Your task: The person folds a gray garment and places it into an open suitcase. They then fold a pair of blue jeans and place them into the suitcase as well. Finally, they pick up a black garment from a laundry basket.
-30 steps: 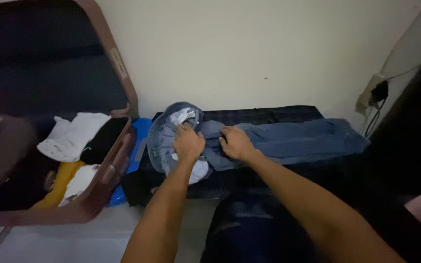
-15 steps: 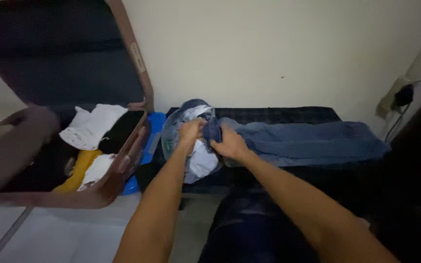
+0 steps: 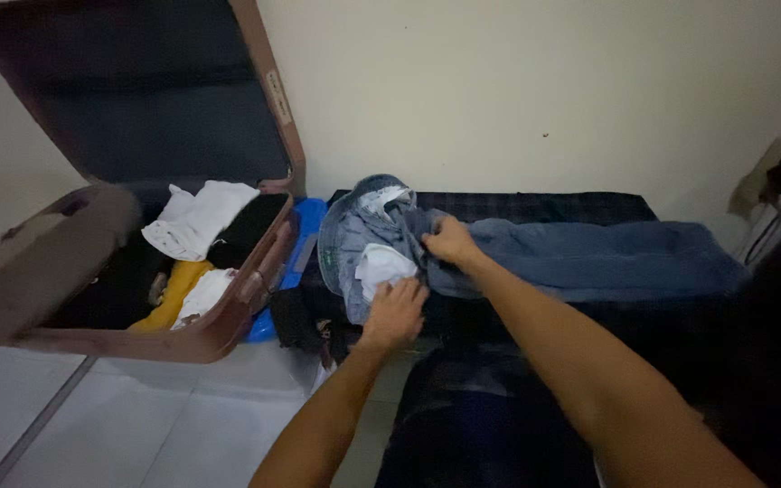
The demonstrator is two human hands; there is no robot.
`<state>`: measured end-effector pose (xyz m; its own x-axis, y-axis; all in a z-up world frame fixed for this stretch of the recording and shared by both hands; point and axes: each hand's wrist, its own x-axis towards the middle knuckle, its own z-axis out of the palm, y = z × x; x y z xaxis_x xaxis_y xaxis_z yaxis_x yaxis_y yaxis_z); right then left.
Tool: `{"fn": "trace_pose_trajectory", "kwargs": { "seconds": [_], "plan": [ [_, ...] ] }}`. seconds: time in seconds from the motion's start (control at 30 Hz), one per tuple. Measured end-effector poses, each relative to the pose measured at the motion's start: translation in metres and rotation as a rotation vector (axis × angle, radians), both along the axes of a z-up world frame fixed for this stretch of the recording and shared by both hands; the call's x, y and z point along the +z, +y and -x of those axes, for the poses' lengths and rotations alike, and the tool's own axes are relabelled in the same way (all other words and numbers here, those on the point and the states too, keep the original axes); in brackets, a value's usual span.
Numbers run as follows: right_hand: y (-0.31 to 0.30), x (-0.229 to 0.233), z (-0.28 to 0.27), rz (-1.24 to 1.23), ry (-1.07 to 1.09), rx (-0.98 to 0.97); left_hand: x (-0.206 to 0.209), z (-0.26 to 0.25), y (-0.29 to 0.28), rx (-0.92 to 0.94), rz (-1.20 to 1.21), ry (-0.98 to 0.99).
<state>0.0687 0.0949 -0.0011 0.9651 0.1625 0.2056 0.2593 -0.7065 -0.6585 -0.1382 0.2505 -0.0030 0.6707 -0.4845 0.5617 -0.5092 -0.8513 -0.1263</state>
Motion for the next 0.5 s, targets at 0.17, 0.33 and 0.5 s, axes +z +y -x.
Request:
{"fn": "trace_pose_trajectory", "kwargs": {
  "seconds": [0.17, 0.33, 0.5],
  "plan": [
    [-0.011, -0.007, 0.000, -0.154, 0.008, -0.013, -0.009, -0.012, 0.019, 0.155, -0.133, -0.030],
    [-0.007, -0.024, -0.018, -0.247, 0.125, 0.072, 0.014, -0.014, 0.027, 0.263, -0.119, 0.074],
    [-0.017, -0.046, -0.036, -0.216, 0.111, 0.241, 0.025, -0.014, 0.025, 0.288, -0.078, 0.142]
  ]
}}
